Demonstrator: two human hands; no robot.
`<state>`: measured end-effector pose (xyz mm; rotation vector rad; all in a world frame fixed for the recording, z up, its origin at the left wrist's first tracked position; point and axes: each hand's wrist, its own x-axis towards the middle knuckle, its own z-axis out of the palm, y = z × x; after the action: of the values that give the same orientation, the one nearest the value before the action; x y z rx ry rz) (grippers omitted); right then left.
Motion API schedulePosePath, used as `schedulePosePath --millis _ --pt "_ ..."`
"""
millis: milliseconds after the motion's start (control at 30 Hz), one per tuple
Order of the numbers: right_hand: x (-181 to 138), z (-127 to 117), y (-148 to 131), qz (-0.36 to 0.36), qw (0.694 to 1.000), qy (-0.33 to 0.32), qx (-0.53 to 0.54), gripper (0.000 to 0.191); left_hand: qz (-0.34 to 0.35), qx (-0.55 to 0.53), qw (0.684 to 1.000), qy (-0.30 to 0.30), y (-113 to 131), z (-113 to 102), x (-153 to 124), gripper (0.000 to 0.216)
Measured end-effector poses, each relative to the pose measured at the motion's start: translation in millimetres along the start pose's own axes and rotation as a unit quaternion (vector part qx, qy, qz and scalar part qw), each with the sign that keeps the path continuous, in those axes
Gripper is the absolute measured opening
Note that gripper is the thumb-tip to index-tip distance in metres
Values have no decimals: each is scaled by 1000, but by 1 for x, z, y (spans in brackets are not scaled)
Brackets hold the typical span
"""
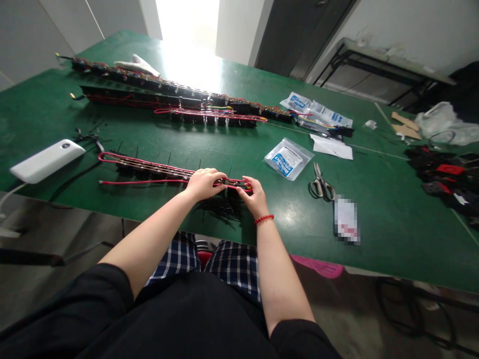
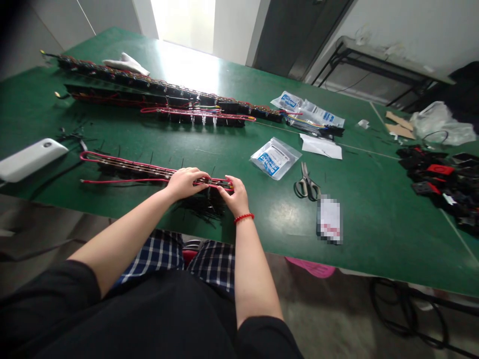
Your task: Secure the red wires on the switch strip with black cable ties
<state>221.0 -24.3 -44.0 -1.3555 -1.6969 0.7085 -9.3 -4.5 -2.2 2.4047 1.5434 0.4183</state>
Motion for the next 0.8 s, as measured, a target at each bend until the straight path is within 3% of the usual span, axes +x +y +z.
schedulePosePath --millis 200,400,500,600,800 --pt "-25 -3 -5 57 993 101 31 37 -1 2 1000 4 0 0 0 32" --pt "-66 -12 -22 62 979 180 -80 22 0 -1 1000 0 0 -2 0 31" --pt "-81 -13 -30 58 984 141 -90 15 2 4 1000 0 0 -3 -1 32" --pt "-86 -10 -37 15 991 75 -108 10 5 7 1000 0 0 -3 -1 32" --pt "-85 -3 -43 -63 982 3 -177 9 2 5 1000 -7 0 -1 0 32"
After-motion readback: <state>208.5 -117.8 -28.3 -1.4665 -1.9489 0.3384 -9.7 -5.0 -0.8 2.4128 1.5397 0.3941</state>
